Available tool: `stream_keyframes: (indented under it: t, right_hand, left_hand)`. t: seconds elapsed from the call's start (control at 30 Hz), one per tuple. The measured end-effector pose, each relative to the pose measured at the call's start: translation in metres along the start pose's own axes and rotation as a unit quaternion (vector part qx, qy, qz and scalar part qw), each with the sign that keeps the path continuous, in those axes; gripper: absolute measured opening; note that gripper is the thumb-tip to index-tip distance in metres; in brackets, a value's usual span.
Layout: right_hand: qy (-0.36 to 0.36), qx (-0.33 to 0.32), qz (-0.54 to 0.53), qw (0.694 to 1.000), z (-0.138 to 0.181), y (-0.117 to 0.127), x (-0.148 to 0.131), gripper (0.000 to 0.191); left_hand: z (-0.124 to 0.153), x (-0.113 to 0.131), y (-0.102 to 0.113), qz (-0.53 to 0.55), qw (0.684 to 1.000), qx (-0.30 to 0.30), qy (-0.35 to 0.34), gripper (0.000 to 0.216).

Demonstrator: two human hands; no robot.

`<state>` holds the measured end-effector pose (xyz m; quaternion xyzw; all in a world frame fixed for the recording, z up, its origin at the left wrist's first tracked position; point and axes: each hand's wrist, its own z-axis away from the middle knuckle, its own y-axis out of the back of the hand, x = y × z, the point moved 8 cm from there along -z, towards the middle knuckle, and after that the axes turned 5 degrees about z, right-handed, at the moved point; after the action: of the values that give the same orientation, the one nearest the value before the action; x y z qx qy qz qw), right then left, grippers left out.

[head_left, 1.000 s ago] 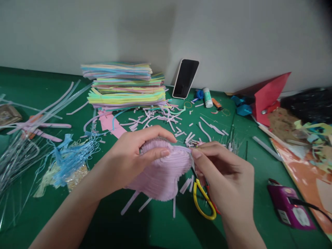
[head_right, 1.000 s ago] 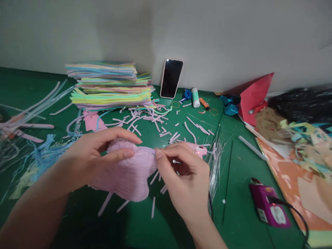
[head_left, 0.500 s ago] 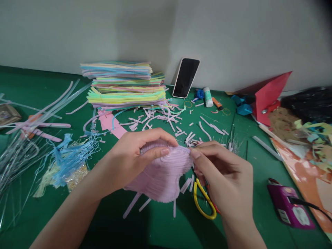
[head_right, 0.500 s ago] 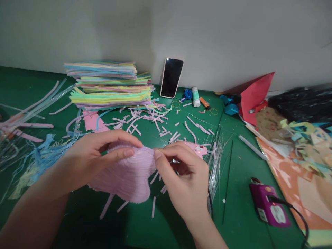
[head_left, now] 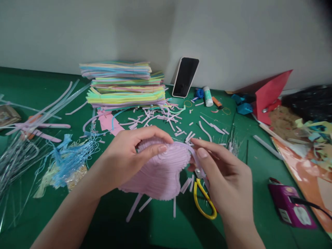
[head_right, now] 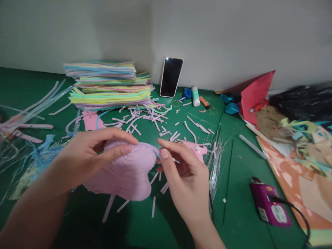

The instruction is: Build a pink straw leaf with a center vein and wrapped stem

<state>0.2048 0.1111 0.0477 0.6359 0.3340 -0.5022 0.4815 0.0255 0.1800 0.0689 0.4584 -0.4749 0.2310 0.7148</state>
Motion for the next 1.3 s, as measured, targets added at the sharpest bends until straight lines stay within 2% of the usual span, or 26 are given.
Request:
stream_keyframes:
  t: [0.17, 0.3, 0.53, 0.7, 0.8, 0.83, 0.9, 0.97, 1.07, 1.3]
  right_hand:
    - [0.031, 0.011, -0.019, 0.999, 0.004, 0.001, -0.002, 0.017]
    - [0.035, 0.021, -0.02, 0.999, 0.004, 0.001, -0.002, 0.019]
    - [0.037, 0.013, -0.014, 0.999, 0.005, -0.001, -0.002, 0.017]
    - [0.021, 0.011, -0.05, 0.998, 0.005, -0.007, 0.003, 0.018]
    - [-0.003, 0.013, -0.074, 0.997, 0.004, -0.01, 0.008, 0.021]
    - [-0.004, 0.017, -0.076, 0.997, 0.004, -0.01, 0.008, 0.02]
    - [-0.006, 0.021, -0.08, 0.997, 0.003, -0.009, 0.01, 0.019]
    - [-0.012, 0.017, -0.092, 0.996, 0.001, -0.009, 0.011, 0.018]
    - [-0.021, 0.009, -0.111, 0.994, -0.001, -0.01, 0.014, 0.017]
    - [-0.031, 0.0, -0.129, 0.991, 0.0, -0.011, 0.021, 0.018]
  left_hand:
    - [0.001, -0.001, 0.005, -0.012, 0.999, 0.03, -0.001, 0.025]
    - [0.003, 0.0, 0.011, -0.012, 0.997, 0.076, -0.025, 0.043]
    - [0.004, -0.006, 0.011, 0.012, 0.996, 0.086, 0.014, 0.056]
    - [0.003, -0.005, 0.005, 0.041, 0.996, 0.073, 0.027, 0.054]
    - [-0.001, -0.007, 0.005, 0.12, 0.99, 0.071, 0.006, 0.04]
    - [-0.003, -0.011, 0.006, 0.158, 0.985, 0.074, 0.005, 0.034]
    - [-0.006, -0.026, 0.017, 0.235, 0.962, 0.138, 0.009, 0.025]
    - [-0.009, -0.042, 0.025, 0.254, 0.949, 0.182, 0.03, 0.024]
    - [-0.014, -0.063, 0.03, 0.237, 0.947, 0.209, 0.063, 0.023]
    - [-0.021, -0.076, 0.03, 0.196, 0.955, 0.218, 0.043, 0.054]
